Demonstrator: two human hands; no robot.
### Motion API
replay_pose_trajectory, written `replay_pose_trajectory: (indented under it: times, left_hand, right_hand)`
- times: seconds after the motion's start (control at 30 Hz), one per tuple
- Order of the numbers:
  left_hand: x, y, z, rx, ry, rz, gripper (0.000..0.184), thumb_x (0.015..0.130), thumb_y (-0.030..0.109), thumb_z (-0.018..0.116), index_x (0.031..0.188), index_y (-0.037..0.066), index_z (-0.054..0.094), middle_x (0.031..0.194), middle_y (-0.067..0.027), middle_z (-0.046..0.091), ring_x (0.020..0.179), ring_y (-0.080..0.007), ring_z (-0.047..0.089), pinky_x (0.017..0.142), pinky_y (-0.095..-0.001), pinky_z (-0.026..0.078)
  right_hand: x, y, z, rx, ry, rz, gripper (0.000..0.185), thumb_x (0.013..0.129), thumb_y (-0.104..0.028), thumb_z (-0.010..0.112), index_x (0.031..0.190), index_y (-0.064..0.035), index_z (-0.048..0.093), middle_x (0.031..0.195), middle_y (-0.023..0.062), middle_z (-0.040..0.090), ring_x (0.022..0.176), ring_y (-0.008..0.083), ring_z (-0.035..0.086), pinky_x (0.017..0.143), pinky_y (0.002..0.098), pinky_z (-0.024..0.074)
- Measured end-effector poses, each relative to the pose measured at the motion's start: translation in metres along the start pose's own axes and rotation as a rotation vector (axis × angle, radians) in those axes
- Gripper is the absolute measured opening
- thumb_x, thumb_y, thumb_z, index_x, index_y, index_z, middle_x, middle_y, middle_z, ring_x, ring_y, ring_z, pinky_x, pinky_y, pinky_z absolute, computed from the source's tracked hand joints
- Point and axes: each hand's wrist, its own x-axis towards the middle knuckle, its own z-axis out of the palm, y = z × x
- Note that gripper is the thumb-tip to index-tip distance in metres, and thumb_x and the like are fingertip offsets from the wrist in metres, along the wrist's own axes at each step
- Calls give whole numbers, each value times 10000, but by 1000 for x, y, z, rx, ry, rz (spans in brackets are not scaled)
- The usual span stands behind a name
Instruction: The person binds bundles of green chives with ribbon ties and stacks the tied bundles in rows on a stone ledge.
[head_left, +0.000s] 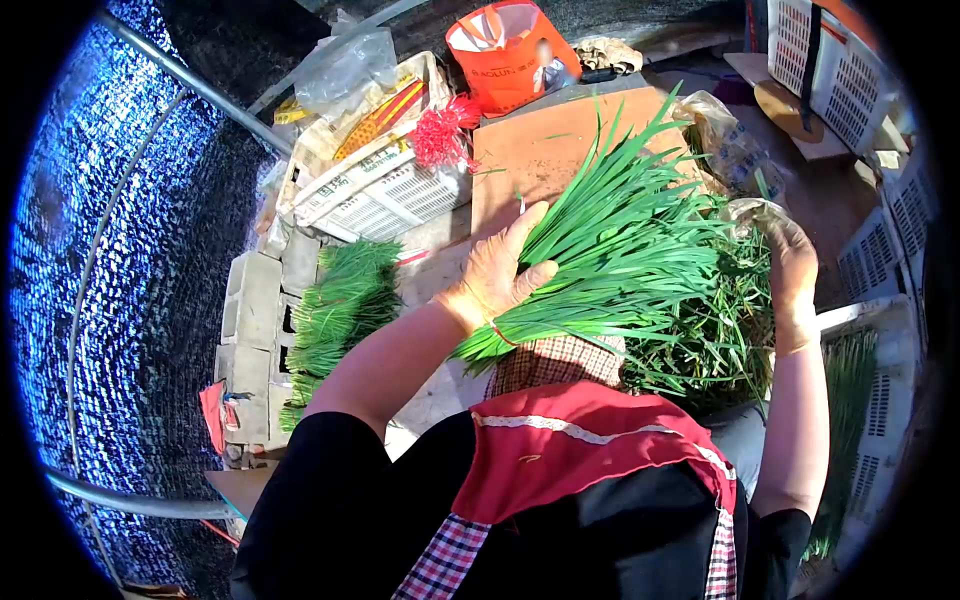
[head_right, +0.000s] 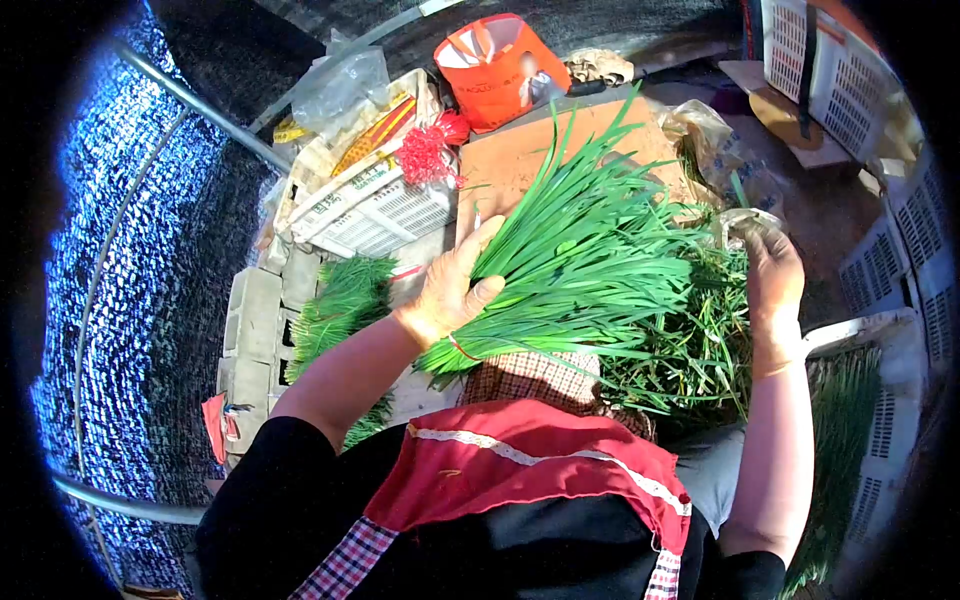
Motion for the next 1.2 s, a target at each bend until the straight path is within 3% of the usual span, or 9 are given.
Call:
replay_pose_trajectory:
  times: [0.07, 0.13, 0.27, 0.33, 0.53, 0.67, 0.73, 1.0, 1.2]
  left_hand:
    - [5, 12, -6, 72, -71, 54, 883, 784, 585, 568, 1348, -34, 287, 1237, -255, 478, 1145, -378, 483, 949, -404, 392]
    - [13, 40, -3, 244, -305, -142, 1182, 613, 613, 712, 1365, -108, 153, 1321, -332, 334, 1254, -401, 357, 1040, -389, 305]
    - [14, 66, 23, 625, -290, -334, 1266, 524, 587, 769, 1375, -92, 124, 1315, -323, 342, 1229, -388, 390, 1028, -382, 328]
    - [27, 40, 28, 354, -327, -528, 1237, 539, 570, 752, 1373, -100, 132, 1319, -311, 372, 1184, -418, 432, 956, -447, 386]
    - [24, -33, 14, -418, -120, -646, 499, 768, 347, 649, 1038, -68, 591, 932, -176, 640, 856, -227, 604, 758, -364, 458]
    - [20, -9, 9, -278, -68, -459, 470, 742, 376, 686, 865, -62, 572, 799, -175, 611, 764, -227, 574, 707, -368, 449]
    - [19, -23, 19, -33, -87, -277, 480, 730, 383, 706, 846, -59, 560, 780, -175, 603, 737, -214, 557, 692, -363, 450]
    - [31, -51, 27, -572, -132, -625, 584, 734, 384, 712, 1018, -94, 537, 905, -141, 598, 836, -193, 525, 775, -354, 433]
    - [22, -34, 4, -543, -256, -569, 398, 805, 245, 620, 1058, -62, 596, 858, -63, 642, 764, -128, 555, 740, -291, 448]
  right_hand:
    - [-29, -12, 0, -752, 103, -194, 278, 887, -157, 564, 1112, 3, 603, 1212, 176, 546, 1101, 256, 529, 949, 325, 395]
    - [-44, -15, -1, -797, 75, -149, 325, 892, -159, 553, 1183, -15, 559, 1296, 204, 463, 1185, 290, 460, 983, 342, 364]
    - [-57, -14, 17, -544, -21, -245, 320, 792, -80, 651, 1106, -49, 601, 1187, 172, 539, 1095, 314, 517, 949, 353, 403]
    - [-69, -34, 33, -612, -135, -292, 286, 777, -67, 660, 1059, -45, 620, 1143, 164, 564, 1074, 309, 528, 942, 353, 409]
    - [-105, -81, 67, -453, -485, -544, 346, 683, -23, 664, 1024, -44, 610, 1022, 151, 605, 1011, 312, 559, 886, 382, 450]
    - [-97, -143, 113, -496, -645, -975, 568, 632, -139, 689, 1175, -81, 534, 1184, 121, 528, 1078, 297, 517, 892, 419, 440]
    - [-99, -132, 139, -696, -598, -836, 698, 667, -335, 662, 1270, -63, 439, 1265, 120, 461, 1193, 287, 418, 1014, 426, 309]
    - [-126, -87, 166, -1019, -559, -591, 900, 596, -560, 694, 1250, -7, 415, 1156, 148, 496, 1138, 283, 454, 1005, 433, 309]
    - [-131, -90, 166, -1005, -354, -850, 417, 766, -194, 497, 1167, -79, 498, 1083, 55, 523, 1078, 216, 470, 959, 400, 356]
